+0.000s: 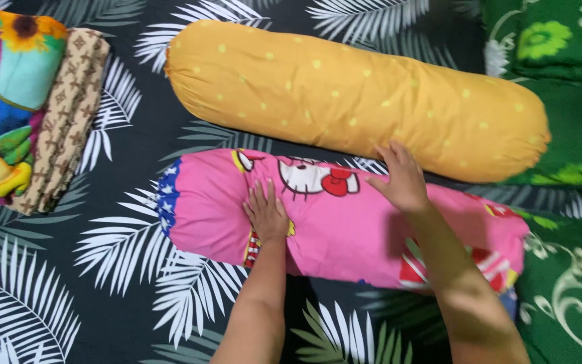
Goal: Folding a patterned blanket on a bed and arranging various pillows and bolsters on the bed surface.
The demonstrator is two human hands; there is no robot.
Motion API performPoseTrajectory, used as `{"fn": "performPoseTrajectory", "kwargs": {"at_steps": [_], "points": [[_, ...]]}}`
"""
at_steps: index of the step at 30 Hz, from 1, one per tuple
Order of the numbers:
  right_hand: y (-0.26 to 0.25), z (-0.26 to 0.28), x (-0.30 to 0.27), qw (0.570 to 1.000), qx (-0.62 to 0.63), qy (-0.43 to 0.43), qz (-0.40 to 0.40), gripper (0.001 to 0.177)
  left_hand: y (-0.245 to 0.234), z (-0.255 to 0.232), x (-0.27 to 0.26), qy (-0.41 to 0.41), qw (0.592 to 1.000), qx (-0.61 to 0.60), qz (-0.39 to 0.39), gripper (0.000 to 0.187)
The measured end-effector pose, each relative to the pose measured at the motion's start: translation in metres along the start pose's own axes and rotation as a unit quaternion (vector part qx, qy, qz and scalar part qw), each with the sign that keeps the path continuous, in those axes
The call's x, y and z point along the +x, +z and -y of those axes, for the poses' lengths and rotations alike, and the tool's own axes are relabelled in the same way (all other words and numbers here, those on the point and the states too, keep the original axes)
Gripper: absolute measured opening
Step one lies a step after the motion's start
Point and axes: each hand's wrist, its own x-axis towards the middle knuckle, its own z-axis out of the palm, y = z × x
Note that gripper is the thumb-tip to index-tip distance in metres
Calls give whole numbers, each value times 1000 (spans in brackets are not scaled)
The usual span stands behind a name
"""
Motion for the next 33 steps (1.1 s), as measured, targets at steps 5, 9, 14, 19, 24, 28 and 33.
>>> {"fn": "performPoseTrajectory", "kwargs": {"at_steps": [5, 9, 14, 19, 24, 28, 33], "points": [[24, 12, 64, 999, -18, 12, 35, 122, 27, 8, -11, -6, 998, -43, 42, 64], [93, -34, 106, 987, -78, -14, -138, 75, 44, 18, -24, -6, 997, -56, 57, 59], [99, -92, 161, 926, -122, -125, -336, 20, 57, 21, -29, -4, 994, -104, 39, 57], [-37, -5, 146, 864, 171, -177, -439, 19, 39, 21, -24, -29, 973, -151, 171, 69], [-124, 56, 131, 843, 275, -303, -348, 36, 37, 19, -23, -19, 979, -144, 144, 68], [-62, 110, 119, 977, 197, -75, -12, 75, 44, 19, -25, -9, 987, -133, 91, 61], [63, 40, 135, 969, -45, -162, -182, 83, 63, 24, -28, 6, 994, -112, 18, 57]]}}
